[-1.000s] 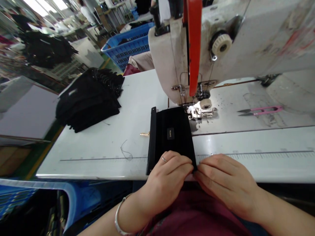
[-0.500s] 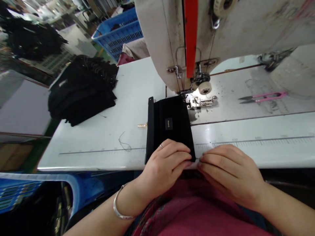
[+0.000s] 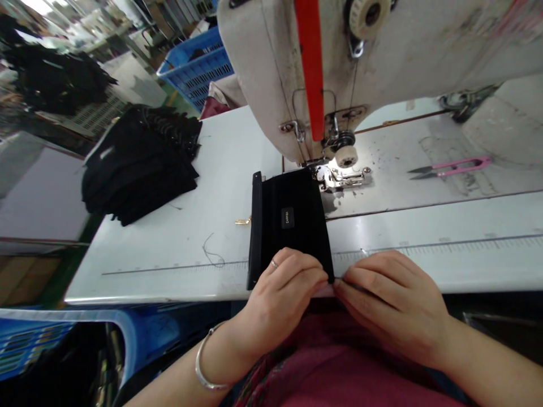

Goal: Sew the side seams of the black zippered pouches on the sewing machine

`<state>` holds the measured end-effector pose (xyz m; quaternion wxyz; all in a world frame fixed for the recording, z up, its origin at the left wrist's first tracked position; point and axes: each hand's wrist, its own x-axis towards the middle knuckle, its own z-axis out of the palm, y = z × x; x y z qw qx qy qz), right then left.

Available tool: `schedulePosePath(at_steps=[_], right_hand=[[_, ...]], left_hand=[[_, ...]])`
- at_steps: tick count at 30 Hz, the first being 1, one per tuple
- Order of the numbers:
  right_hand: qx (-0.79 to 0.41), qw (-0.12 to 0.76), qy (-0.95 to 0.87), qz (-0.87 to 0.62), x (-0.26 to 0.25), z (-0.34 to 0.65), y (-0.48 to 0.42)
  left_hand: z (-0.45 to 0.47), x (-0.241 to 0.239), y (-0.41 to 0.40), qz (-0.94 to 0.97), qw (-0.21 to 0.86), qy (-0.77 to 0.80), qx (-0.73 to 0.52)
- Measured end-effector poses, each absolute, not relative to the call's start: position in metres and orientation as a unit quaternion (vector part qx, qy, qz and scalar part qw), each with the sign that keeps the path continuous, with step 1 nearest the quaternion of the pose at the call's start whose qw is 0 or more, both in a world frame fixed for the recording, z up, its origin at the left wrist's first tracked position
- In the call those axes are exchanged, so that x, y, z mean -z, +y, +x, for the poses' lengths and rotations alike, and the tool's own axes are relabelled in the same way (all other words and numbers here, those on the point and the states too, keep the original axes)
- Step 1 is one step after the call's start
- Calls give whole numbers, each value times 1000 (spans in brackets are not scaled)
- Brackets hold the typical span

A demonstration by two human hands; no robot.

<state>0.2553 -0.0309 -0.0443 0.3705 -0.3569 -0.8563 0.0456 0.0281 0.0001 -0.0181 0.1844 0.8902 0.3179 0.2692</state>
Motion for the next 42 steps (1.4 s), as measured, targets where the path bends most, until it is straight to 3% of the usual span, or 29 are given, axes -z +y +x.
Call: schedulePosePath(at_steps=[11,15,20,25,42], right_hand=[[-75,374,-849,-367,41,253,-29],[-44,351,-868,-348,36,252,-23],[-58,323,-880,-343,29,249,-19],[-41,293,-888,-352,31,249,-21],[-43,263,-901,-343,18,255,15]], left_hand=[[27,19,-7,911,144,301,-241],[23,10,-11,928,132,302,-175],[23,-16,22,957,67,261,-104],[21,-8,53,954,16,292,-66],[15,-3,57,957,127,172,-198]])
